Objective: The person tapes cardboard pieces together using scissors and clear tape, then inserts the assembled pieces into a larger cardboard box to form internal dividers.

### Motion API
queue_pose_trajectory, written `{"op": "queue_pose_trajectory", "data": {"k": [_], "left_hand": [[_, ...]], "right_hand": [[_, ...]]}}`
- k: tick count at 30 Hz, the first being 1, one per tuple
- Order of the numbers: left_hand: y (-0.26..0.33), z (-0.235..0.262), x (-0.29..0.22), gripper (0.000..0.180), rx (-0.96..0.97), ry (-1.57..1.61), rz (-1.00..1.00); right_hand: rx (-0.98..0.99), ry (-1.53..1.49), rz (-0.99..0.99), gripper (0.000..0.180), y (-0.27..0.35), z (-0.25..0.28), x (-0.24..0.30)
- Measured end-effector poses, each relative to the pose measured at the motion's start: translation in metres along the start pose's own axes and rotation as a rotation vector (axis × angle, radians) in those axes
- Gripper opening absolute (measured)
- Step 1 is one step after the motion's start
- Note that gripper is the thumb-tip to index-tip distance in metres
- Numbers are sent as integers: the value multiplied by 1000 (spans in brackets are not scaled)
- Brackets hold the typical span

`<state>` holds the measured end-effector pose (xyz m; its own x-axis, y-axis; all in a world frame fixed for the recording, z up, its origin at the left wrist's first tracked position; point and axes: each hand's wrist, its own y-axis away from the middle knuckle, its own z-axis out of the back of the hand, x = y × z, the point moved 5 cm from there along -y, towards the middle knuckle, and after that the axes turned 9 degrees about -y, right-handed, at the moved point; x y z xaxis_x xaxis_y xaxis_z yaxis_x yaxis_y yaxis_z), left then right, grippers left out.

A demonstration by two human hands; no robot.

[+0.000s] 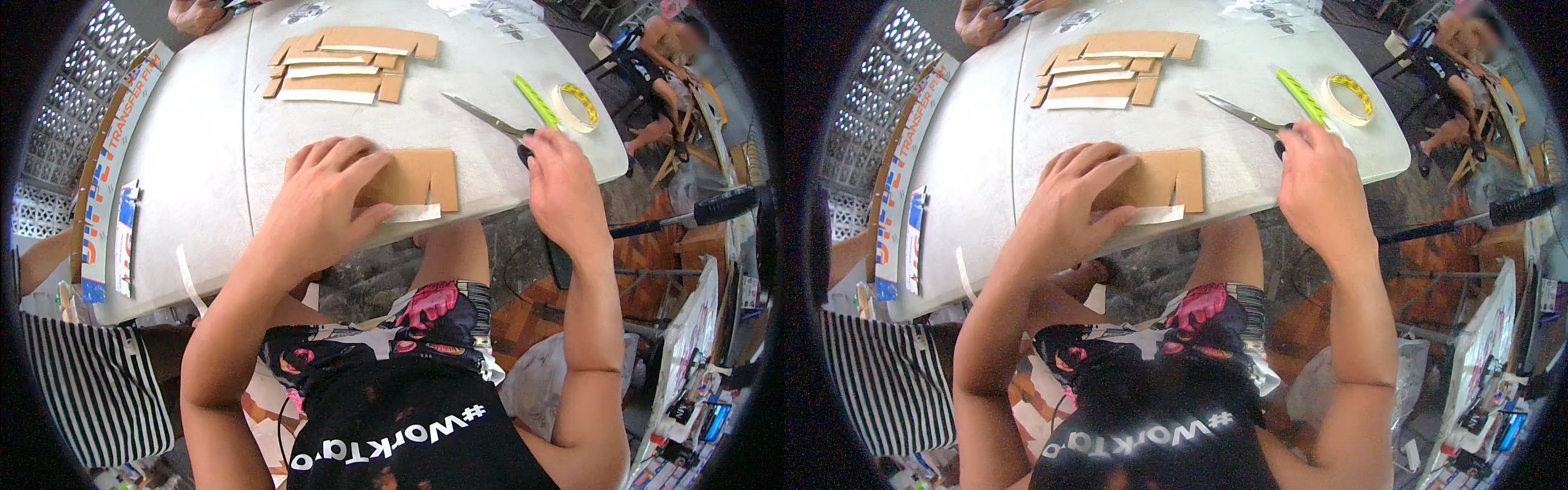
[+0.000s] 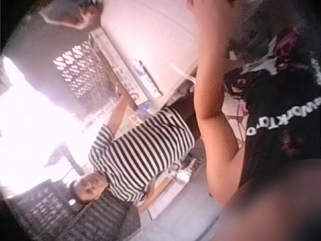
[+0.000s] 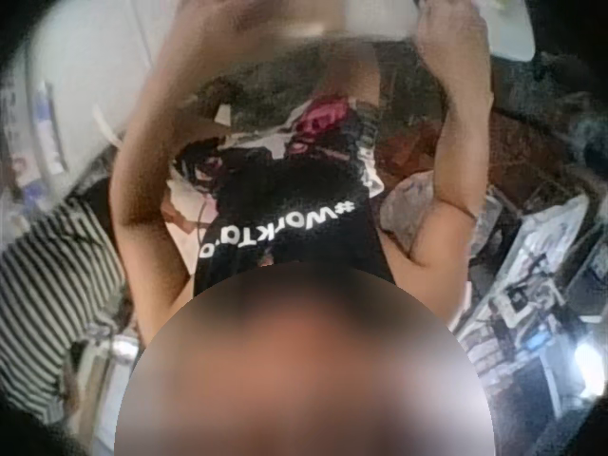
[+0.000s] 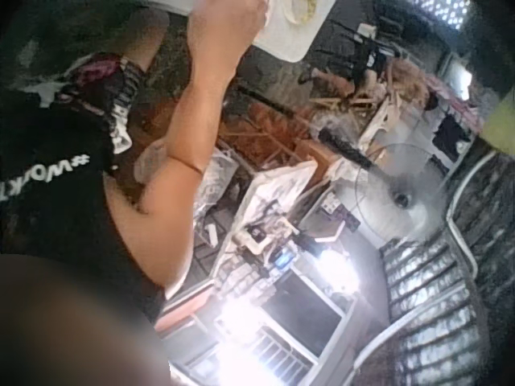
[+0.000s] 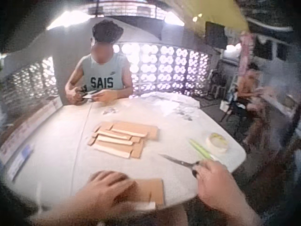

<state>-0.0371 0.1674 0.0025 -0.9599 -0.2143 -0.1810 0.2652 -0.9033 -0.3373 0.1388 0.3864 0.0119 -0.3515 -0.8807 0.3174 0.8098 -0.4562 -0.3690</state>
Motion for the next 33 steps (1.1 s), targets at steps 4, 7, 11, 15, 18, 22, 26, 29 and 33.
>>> {"op": "queue_pose_trajectory", "data": {"k": [4, 7, 11, 15, 18, 22, 26, 29, 33], "left_hand": [[3, 9, -3, 58, 130, 43, 246], [-3, 15, 9, 56, 297, 119, 388], [-8, 27, 28, 50, 320, 285, 517], [-5, 49, 39, 50, 207, 288, 512], [1, 62, 44, 48, 165, 266, 516], [2, 69, 49, 46, 132, 244, 499], [1, 68, 51, 47, 174, 288, 516], [-1, 64, 46, 47, 183, 292, 494], [-2, 58, 36, 46, 171, 294, 455]], "right_hand": [[99, 40, 90, 22, 9, -1, -9], [153, -14, 14, 21, 1, 2, -16], [224, -40, -13, 25, -12, 9, -16], [104, -199, -116, 32, 15, 23, -10], [54, -1112, -314, 37, 64, 9, -2], [371, -1728, -533, 72, 129, -54, 28], [502, -2028, -674, 81, 171, -91, 60], [449, -1764, -557, 75, 174, -92, 70], [353, -1604, -428, 70, 157, -88, 77]]}}
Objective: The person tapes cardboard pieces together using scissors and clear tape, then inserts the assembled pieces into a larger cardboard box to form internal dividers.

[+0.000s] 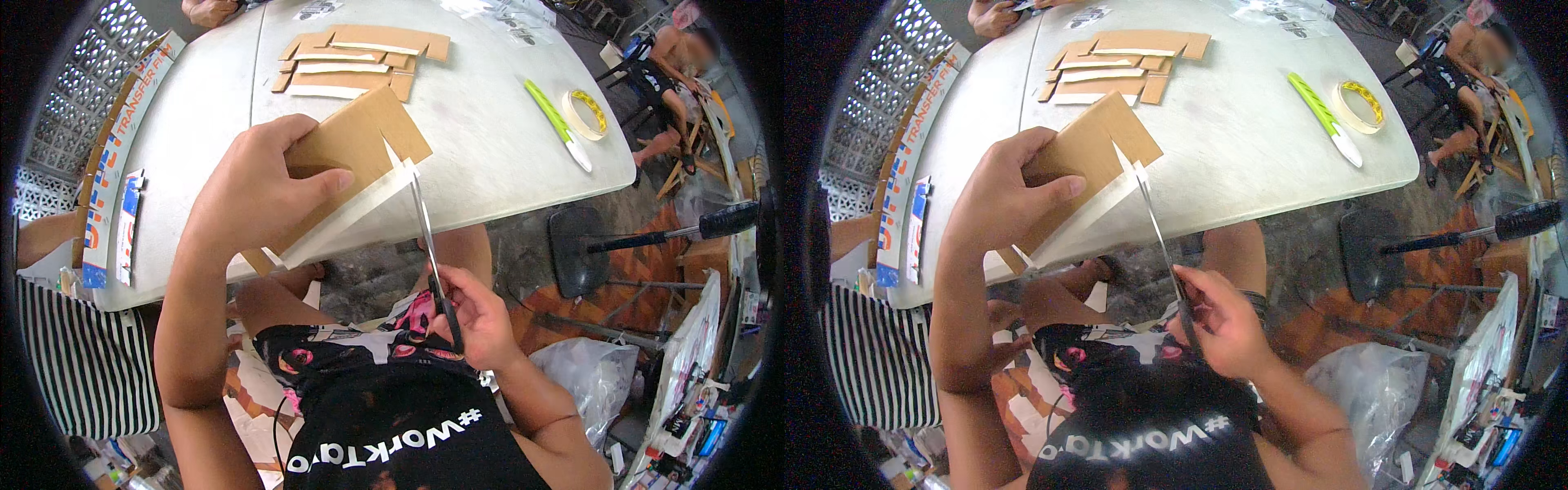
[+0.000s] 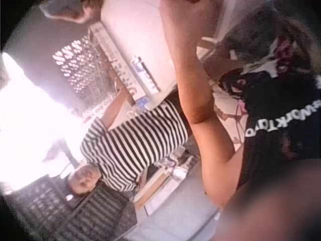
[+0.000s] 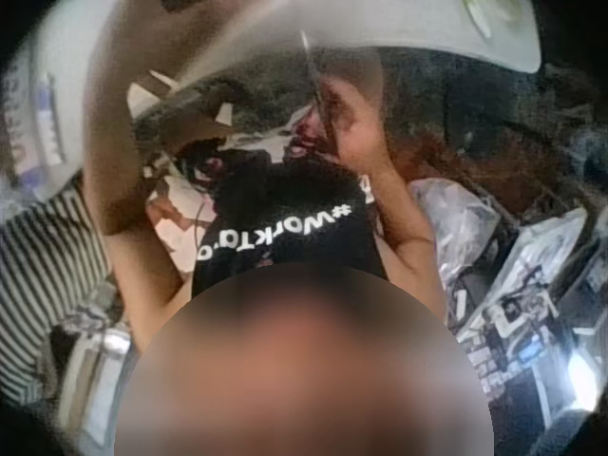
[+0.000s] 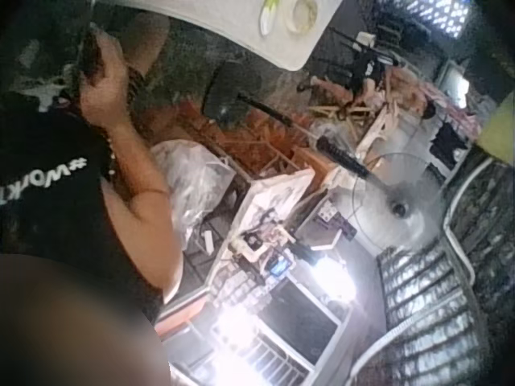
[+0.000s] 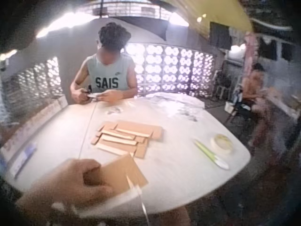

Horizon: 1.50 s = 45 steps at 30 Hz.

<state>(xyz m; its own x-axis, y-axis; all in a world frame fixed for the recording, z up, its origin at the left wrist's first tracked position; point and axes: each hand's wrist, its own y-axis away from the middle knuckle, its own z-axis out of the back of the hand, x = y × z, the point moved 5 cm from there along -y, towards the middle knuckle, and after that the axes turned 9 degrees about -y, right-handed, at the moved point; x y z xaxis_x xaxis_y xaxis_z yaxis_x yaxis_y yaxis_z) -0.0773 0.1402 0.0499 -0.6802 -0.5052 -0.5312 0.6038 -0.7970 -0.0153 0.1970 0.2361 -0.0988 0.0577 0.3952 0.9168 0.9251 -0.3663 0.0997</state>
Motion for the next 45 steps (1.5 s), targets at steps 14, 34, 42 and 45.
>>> {"op": "queue_pose_trajectory", "data": {"k": [14, 34, 42, 45], "left_hand": [[-1, -13, -3, 43, 19, -55, 43], [-9, -38, 12, 50, -114, -373, -203], [53, -51, 1, 65, -59, -288, -395], [66, -60, 3, 57, -161, -274, -438]], "right_hand": [[-20, 148, 75, 64, -10, 2, 0], [-301, 1696, 203, 36, -56, 73, 155], [41, 1389, 603, 41, -90, 4, 134], [296, 1356, 708, 43, -97, -25, 103]]}}
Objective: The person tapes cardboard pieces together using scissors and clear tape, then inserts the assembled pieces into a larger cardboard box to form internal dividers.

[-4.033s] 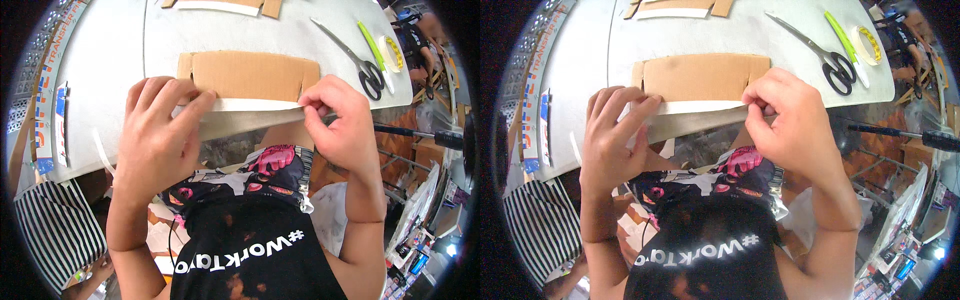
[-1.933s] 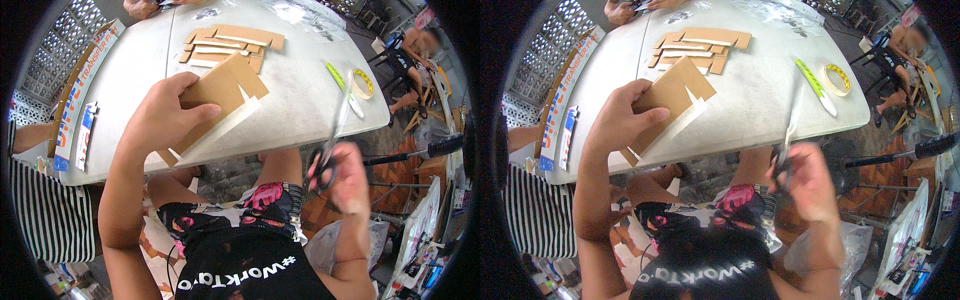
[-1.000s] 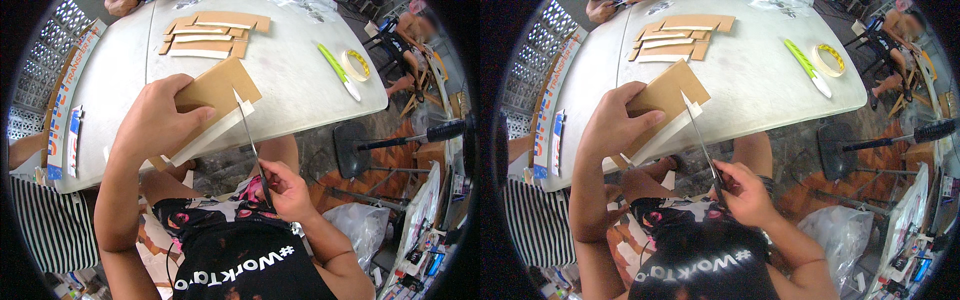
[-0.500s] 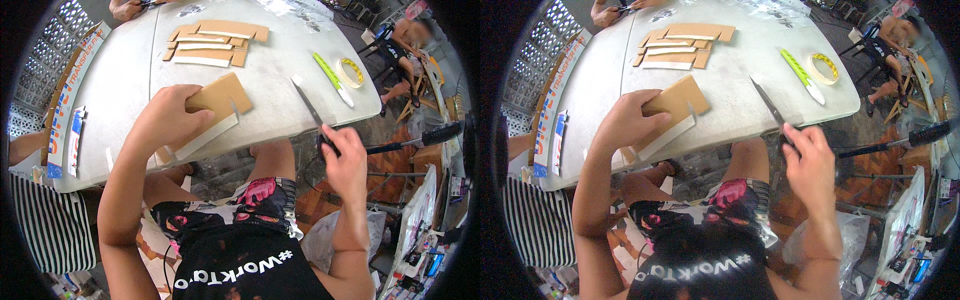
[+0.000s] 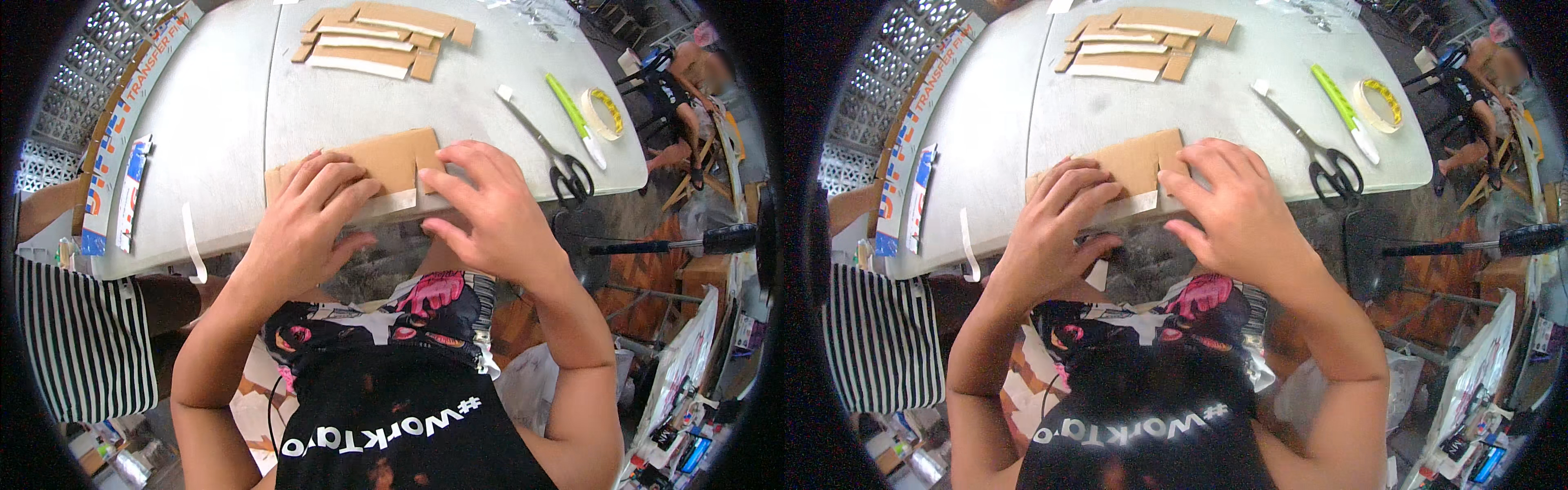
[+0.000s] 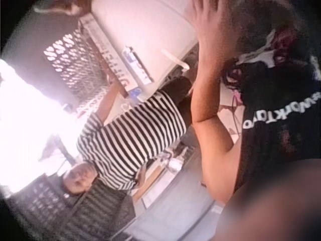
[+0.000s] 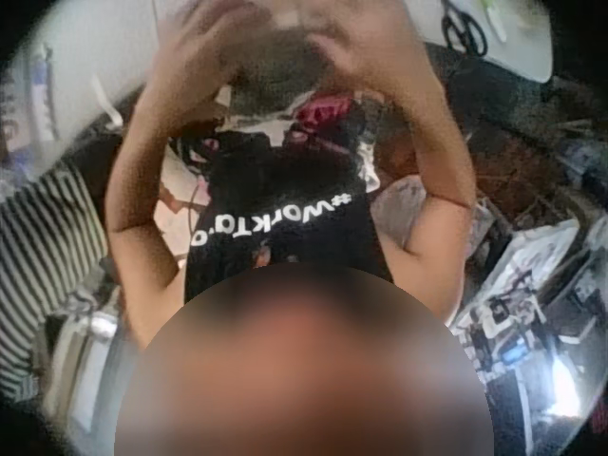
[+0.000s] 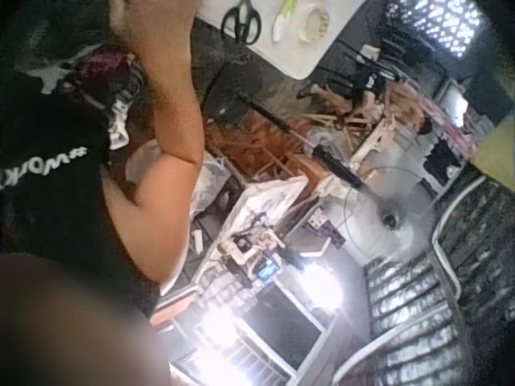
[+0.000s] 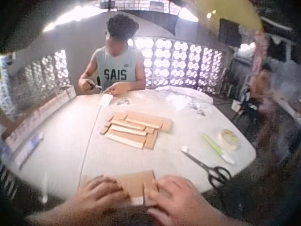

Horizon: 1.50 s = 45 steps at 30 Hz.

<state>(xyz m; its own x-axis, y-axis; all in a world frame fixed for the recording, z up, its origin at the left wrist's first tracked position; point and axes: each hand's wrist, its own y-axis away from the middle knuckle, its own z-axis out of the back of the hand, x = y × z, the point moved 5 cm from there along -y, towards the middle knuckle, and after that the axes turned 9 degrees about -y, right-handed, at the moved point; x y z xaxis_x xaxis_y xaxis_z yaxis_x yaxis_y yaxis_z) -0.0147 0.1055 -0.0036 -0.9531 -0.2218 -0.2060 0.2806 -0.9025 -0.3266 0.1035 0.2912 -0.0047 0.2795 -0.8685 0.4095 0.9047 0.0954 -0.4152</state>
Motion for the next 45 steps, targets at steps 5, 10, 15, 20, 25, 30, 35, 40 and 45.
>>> {"op": "queue_pose_trajectory", "data": {"k": [5, 10, 15, 20, 25, 30, 35, 40, 45], "left_hand": [[6, 1, 9, 38, -40, 86, 19], [3, 2, 10, 21, -50, 92, 33], [-2, 3, 10, 13, -90, 105, 89], [-5, 3, 14, 11, -83, 158, 124], [-8, 2, 20, 15, -45, 212, 149], [-11, 4, 24, 16, -27, 237, 186], [-7, -1, 25, 17, -14, 193, 161], [2, 11, 41, 9, -162, 247, 263], [23, 30, 5, 25, -322, -329, 236]], "right_hand": [[-69, -189, -37, 35, 0, 8, -4], [-70, -344, -202, 29, 11, 17, -4], [-145, -196, -85, 24, 2, -3, 2], [-143, -184, -37, 20, -19, -26, 2], [-113, -234, -122, 12, -32, -31, -6], [-87, -236, -177, 10, -33, -31, -8], [-101, -235, -183, 14, -37, -31, -9], [-67, -255, -237, 12, -37, -34, -10], [-74, -219, -210, 12, -39, -31, -8]]}}
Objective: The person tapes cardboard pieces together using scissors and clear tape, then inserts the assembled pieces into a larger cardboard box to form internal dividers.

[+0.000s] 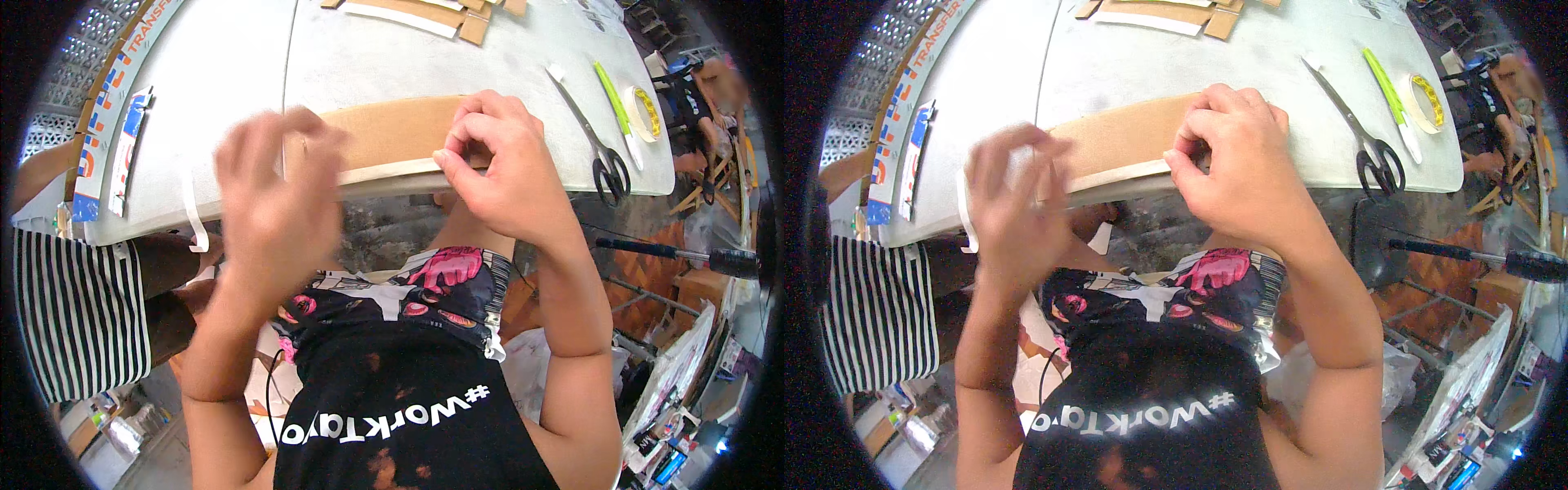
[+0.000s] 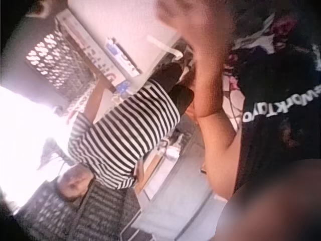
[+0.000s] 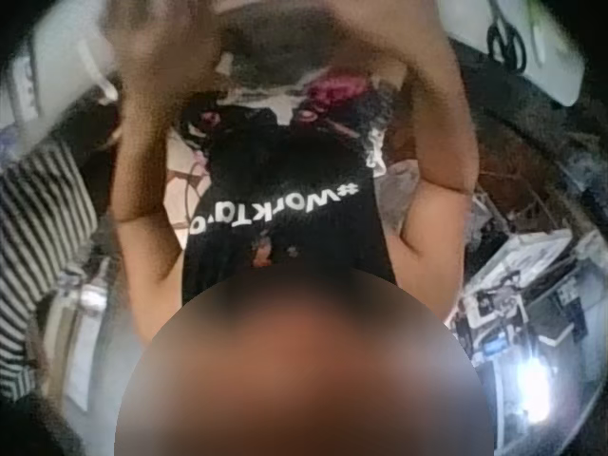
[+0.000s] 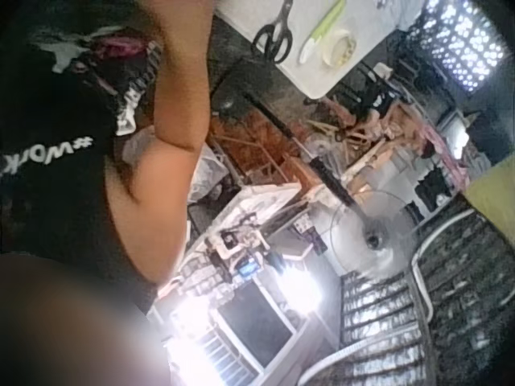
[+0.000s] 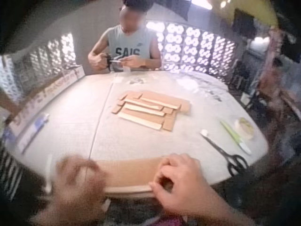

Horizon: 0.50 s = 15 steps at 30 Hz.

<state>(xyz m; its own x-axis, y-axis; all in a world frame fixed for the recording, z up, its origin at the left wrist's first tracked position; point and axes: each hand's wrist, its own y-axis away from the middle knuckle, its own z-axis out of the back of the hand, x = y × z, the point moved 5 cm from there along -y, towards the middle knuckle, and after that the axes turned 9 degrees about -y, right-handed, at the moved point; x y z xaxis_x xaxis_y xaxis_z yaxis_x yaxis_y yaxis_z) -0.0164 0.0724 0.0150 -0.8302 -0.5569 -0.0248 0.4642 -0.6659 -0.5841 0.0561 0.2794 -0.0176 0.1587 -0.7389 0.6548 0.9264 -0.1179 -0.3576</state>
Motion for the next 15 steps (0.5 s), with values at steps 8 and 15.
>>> {"op": "queue_pose_trajectory", "data": {"k": [8, 15], "left_hand": [[69, -23, -17, 57, 177, -290, 53], [68, 4, 21, 39, 169, -300, 52]], "right_hand": [[45, -67, -61, 14, -4, -1, -3], [84, -52, -38, 13, -4, 1, -2]]}}
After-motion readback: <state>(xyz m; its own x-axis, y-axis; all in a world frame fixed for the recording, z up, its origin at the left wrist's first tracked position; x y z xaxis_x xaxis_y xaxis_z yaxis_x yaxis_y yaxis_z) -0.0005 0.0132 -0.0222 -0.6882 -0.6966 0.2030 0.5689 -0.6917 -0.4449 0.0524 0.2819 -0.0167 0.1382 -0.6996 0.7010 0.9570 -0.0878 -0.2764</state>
